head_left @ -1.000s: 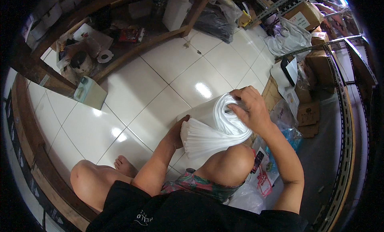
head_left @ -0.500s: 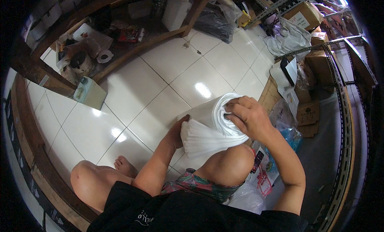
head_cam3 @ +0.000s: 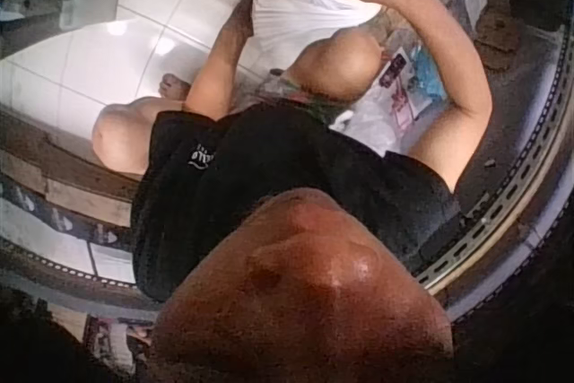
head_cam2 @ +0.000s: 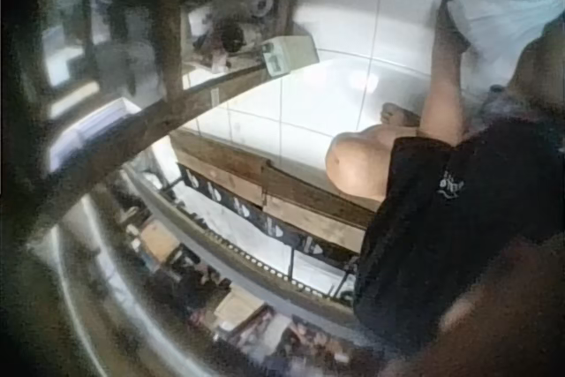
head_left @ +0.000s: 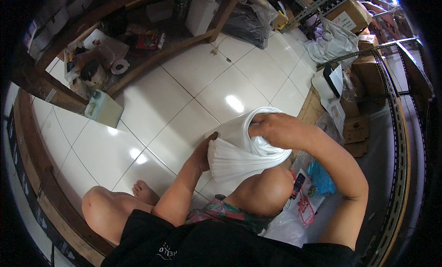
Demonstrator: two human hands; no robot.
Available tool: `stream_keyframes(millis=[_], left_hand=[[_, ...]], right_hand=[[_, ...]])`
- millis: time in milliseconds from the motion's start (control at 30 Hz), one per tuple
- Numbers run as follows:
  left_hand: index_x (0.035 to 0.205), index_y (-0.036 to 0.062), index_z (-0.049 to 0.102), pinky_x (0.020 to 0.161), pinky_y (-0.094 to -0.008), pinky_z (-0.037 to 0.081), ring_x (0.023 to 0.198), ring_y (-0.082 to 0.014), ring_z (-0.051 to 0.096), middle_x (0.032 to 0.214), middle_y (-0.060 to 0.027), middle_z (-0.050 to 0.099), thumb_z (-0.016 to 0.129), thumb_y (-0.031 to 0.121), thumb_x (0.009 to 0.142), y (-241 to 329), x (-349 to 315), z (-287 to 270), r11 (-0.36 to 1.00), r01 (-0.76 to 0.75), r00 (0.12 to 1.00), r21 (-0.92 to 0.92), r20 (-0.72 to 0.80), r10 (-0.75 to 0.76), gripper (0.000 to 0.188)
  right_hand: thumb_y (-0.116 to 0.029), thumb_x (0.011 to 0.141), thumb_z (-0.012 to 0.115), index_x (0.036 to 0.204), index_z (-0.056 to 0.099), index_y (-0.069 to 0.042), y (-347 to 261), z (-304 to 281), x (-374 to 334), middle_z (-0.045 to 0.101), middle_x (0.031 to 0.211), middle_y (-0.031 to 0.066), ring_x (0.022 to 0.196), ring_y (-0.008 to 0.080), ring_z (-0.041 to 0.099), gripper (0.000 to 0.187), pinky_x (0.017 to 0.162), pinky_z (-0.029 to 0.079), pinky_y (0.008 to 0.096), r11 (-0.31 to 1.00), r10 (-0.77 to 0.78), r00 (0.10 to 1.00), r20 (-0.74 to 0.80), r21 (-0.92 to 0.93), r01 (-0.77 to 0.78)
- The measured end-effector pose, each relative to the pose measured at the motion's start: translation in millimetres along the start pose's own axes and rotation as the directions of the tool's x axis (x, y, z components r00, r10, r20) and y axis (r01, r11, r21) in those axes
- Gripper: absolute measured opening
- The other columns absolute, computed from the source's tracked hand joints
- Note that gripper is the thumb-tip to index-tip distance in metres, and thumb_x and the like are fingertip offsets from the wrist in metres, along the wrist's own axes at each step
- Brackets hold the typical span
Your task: The person sits on the floor and repeatedly folds white plastic sheets by hand. They smooth the sheets, fold them in half, and stack them into a neat pile.
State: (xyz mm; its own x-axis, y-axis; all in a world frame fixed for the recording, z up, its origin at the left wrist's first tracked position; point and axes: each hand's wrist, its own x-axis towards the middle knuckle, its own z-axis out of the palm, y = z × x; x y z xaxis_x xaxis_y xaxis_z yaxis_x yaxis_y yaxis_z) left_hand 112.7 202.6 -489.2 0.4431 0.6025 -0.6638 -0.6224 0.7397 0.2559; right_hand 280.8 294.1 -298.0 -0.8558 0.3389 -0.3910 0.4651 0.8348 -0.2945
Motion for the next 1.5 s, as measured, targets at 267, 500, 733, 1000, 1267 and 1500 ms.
stream_keyframes(millis=[267, 500, 733, 1000, 1267, 1500], left_hand=[[0.129, 0.0013, 0.054, 0.095, -0.0413, 0.052, 0.104, -0.0292, 0.064, 0.118, -0.016, 0.065, 0.047, 0.049, 0.1, 2.1, -10.3, 1.1, 0.957, -0.206, 0.978, 0.204, 0.013, 0.208, 0.057], [0.13, 0.0014, 0.054, 0.096, -0.0398, 0.051, 0.106, -0.0293, 0.064, 0.12, -0.0161, 0.065, 0.047, 0.05, 0.1, 3.5, 0.4, 0.9, 0.995, 0.103, 0.994, 0.003, -0.034, -0.103, 0.058], [0.128, 0.0024, 0.055, 0.096, -0.0394, 0.051, 0.104, -0.0262, 0.064, 0.118, -0.0141, 0.066, 0.045, 0.051, 0.1, -0.5, 11.7, -7.8, 0.996, 0.087, 0.996, -0.033, 0.023, -0.086, 0.056], [0.127, 0.0063, 0.055, 0.093, -0.0365, 0.053, 0.103, -0.0228, 0.065, 0.118, -0.0123, 0.065, 0.043, 0.044, 0.103, -21.6, 43.1, -39.9, 0.721, -0.446, 0.886, 0.53, 0.373, 0.273, 0.046], [0.13, 0.0046, 0.053, 0.093, -0.0358, 0.053, 0.104, -0.0191, 0.062, 0.118, -0.0116, 0.064, 0.052, 0.031, 0.101, -6.0, 25.7, -18.6, 0.945, -0.084, 0.984, 0.315, 0.178, 0.028, 0.039], [0.12, 0.004, 0.059, 0.085, -0.0353, 0.055, 0.096, -0.0189, 0.064, 0.112, -0.0099, 0.067, 0.06, 0.017, 0.095, -15.4, 38.5, -35.1, 0.609, -0.53, 0.832, 0.591, 0.503, 0.236, 0.029]], right_hand=[[-0.006, 0.079, 0.058, 0.106, 0.065, -0.009, -8.4, -14.3, 4.1, 0.068, 0.097, 0.0127, 0.087, 0.0301, 0.068, 0.028, 0.072, 0.055, 0.0431, 0.993, 0.086, 0.971, -0.224, -0.06, -0.102], [-0.003, 0.079, 0.06, 0.095, 0.062, -0.003, 0.7, -1.2, -0.1, 0.064, 0.093, 0.0155, 0.088, 0.0352, 0.065, 0.016, 0.075, 0.053, 0.0448, 1.0, 0.009, 0.999, 0.031, 0.01, -0.01], [-0.005, 0.085, 0.058, 0.104, 0.06, -0.004, 3.6, -17.5, -2.0, 0.064, 0.102, 0.0169, 0.097, 0.0383, 0.064, 0.02, 0.081, 0.052, 0.0461, 0.996, 0.027, 0.998, -0.055, 0.09, -0.022], [-0.009, 0.093, 0.054, 0.124, 0.046, -0.007, 7.3, -1.5, -4.9, 0.062, 0.109, 0.0212, 0.096, 0.0425, 0.062, 0.032, 0.081, 0.049, 0.05, 0.946, 0.255, 0.966, 0.045, 0.194, -0.259], [-0.012, 0.088, 0.058, 0.112, 0.058, 0.0, -10.5, 10.4, -22.2, 0.063, 0.108, 0.0229, 0.096, 0.0402, 0.062, 0.027, 0.082, 0.05, 0.0471, 0.912, 0.374, 0.851, -0.368, 0.312, -0.266], [-0.031, 0.085, 0.07, 0.124, 0.057, -0.001, -12.4, -6.6, 10.0, 0.063, 0.11, 0.0205, 0.1, 0.0367, 0.06, 0.051, 0.096, 0.042, 0.047, 0.975, 0.18, 0.654, -0.735, 0.046, -0.216]])
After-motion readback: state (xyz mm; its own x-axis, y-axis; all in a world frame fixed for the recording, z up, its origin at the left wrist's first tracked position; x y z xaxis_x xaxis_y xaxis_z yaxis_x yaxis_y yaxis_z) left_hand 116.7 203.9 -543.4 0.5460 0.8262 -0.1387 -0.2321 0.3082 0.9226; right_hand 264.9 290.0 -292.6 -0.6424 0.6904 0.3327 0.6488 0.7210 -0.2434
